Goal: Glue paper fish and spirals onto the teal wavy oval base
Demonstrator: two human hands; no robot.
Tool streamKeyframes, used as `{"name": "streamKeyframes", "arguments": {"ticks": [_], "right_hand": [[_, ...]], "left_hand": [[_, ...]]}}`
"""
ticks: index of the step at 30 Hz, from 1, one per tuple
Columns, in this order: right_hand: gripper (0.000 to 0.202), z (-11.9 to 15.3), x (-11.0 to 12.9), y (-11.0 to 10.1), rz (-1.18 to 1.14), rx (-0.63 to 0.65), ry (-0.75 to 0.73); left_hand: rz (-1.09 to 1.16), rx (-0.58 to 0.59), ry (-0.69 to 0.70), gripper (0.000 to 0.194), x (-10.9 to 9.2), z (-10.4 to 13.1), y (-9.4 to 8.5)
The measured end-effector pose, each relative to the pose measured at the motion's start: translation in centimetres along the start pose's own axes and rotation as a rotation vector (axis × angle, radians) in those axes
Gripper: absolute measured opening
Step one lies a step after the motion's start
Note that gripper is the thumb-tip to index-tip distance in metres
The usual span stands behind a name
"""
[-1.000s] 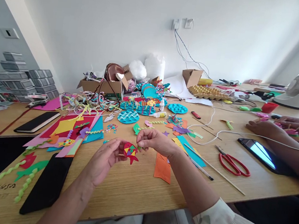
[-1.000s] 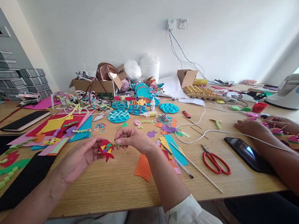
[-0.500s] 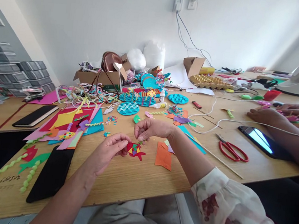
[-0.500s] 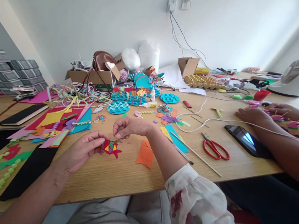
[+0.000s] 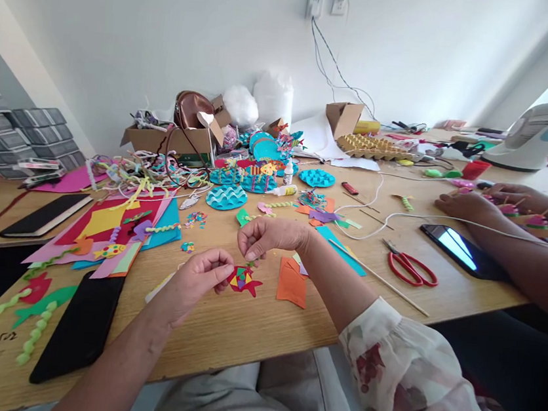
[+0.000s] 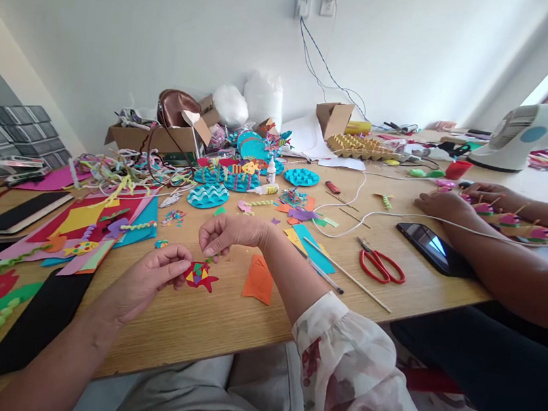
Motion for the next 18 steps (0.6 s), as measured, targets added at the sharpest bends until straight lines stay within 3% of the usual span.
{"name": "streamKeyframes", "arguments": {"ticks": [11, 18], "right_hand": [[0.027, 0.4, -0.9, -0.3, -0.068, -0.067, -0.032], [0.028, 0.8, -1.4, -1.0, -0.197, -0.184, -0.048]], "left_hand": [[-0.093, -0.064, 0.099, 0.008, -1.3, -0.2, -0.5], [0.0, -0.116, 0.053, 0.011, -1.2, 0.3, -1.0]]}}
Point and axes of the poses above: each hand's wrist, its own z-axis away from the middle knuckle, its own y-axis out of the palm, x = y × z, the point moved 9 cm from there along -z, towards the middle knuckle, and after that the axes turned 3 degrees about y, right-handed, at the moved point
